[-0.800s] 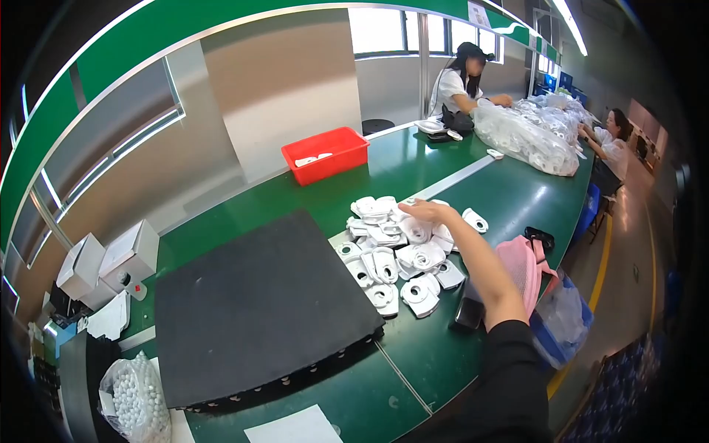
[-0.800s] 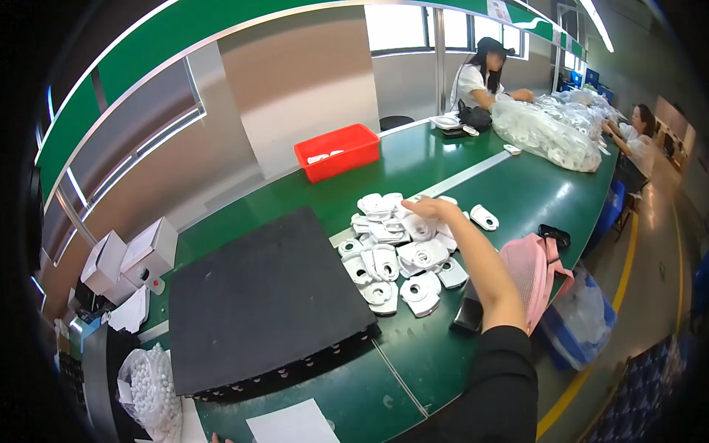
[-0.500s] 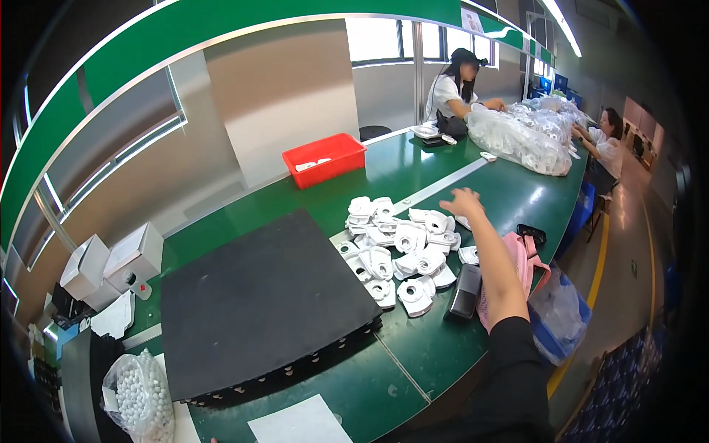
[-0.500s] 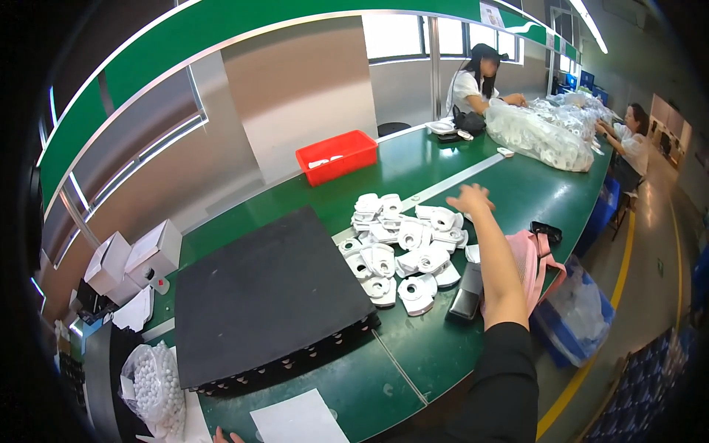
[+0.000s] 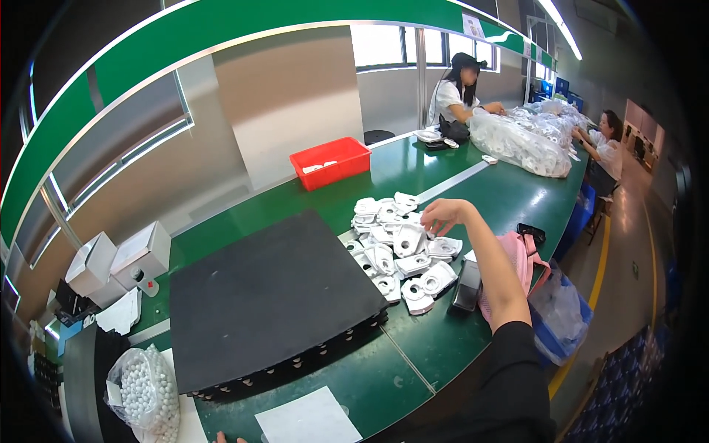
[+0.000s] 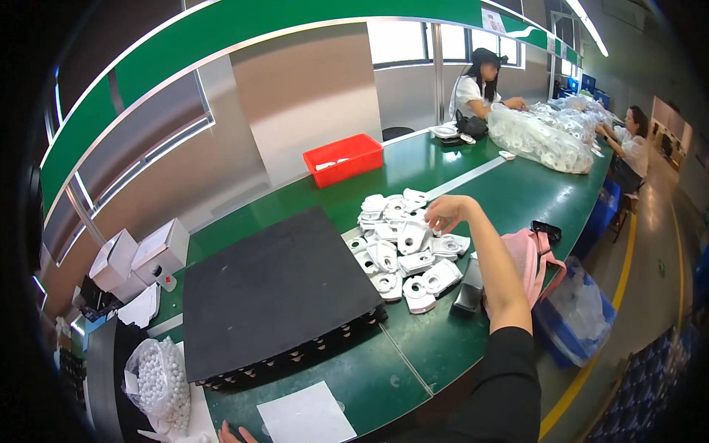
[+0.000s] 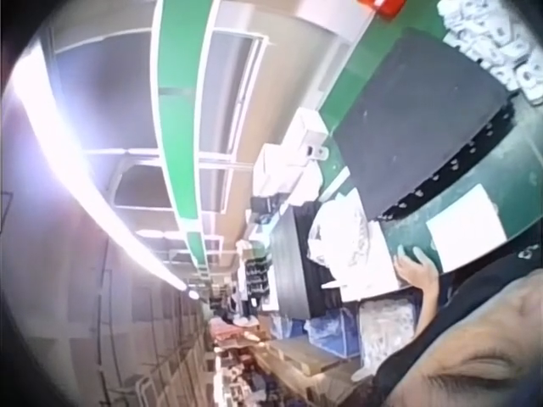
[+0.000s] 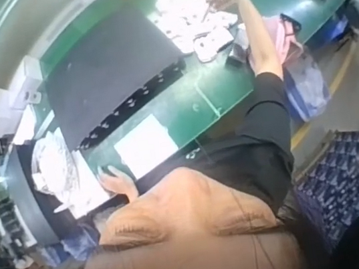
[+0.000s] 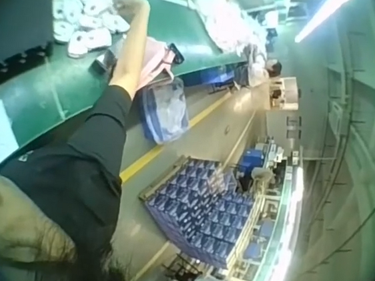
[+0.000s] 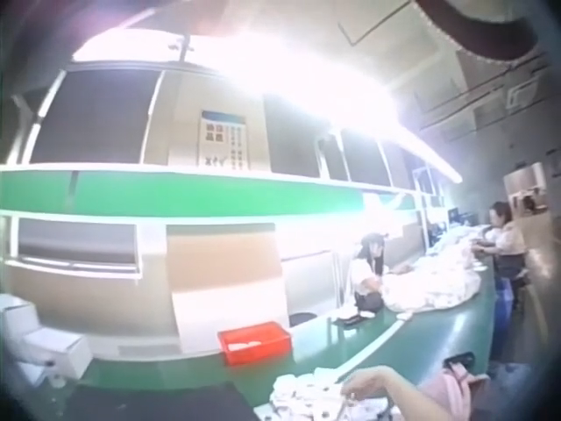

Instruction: Assembling LED light components by inserting small white bulbs into plastic housings on a production line.

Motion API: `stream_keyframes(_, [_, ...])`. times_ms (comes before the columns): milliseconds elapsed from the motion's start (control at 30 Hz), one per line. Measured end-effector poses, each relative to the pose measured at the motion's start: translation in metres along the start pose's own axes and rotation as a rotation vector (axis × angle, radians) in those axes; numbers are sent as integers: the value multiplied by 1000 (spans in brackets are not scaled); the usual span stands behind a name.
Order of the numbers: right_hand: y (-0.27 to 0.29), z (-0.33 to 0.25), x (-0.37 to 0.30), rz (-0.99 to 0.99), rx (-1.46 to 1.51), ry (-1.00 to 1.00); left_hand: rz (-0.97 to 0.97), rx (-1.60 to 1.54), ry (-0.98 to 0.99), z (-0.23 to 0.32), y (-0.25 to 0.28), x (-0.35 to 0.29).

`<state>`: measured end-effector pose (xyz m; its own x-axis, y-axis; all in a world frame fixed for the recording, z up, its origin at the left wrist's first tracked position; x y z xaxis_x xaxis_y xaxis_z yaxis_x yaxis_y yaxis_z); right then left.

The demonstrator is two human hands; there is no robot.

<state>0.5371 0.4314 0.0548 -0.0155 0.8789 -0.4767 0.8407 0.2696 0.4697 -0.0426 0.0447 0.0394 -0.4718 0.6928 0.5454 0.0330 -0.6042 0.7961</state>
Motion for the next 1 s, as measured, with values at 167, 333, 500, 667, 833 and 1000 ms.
stream_keyframes(167, [-46,-73,-1,-176,-176,183,-19,-9,35,-2,-3,0])
stream_keyframes(333, [-33,-101,78,516,-558,322,-17,12,33,0,-2,3])
stream_keyframes(500, [-55,-100,117,518,-471,37,-78,-19,87,-1,-4,5])
stream_keyframes(667, [-70,-108,134,478,-597,-57,-89,26,92,1,-5,4])
stream_keyframes(833, [-71,-114,139,385,-705,-149,-89,98,111,-5,-7,0])
stream_keyframes(1000, [-59,-109,137,463,-776,-3,-117,71,89,-5,-11,2])
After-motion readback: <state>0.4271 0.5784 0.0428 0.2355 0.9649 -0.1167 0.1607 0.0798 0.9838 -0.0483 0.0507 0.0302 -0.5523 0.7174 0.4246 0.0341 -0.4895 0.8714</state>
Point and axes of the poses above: each hand's wrist, its own x-axis towards the middle knuckle, its own y-axis out of the back of the hand, z = x × y, the point moved 8 cm from there along x, towards the middle knuckle
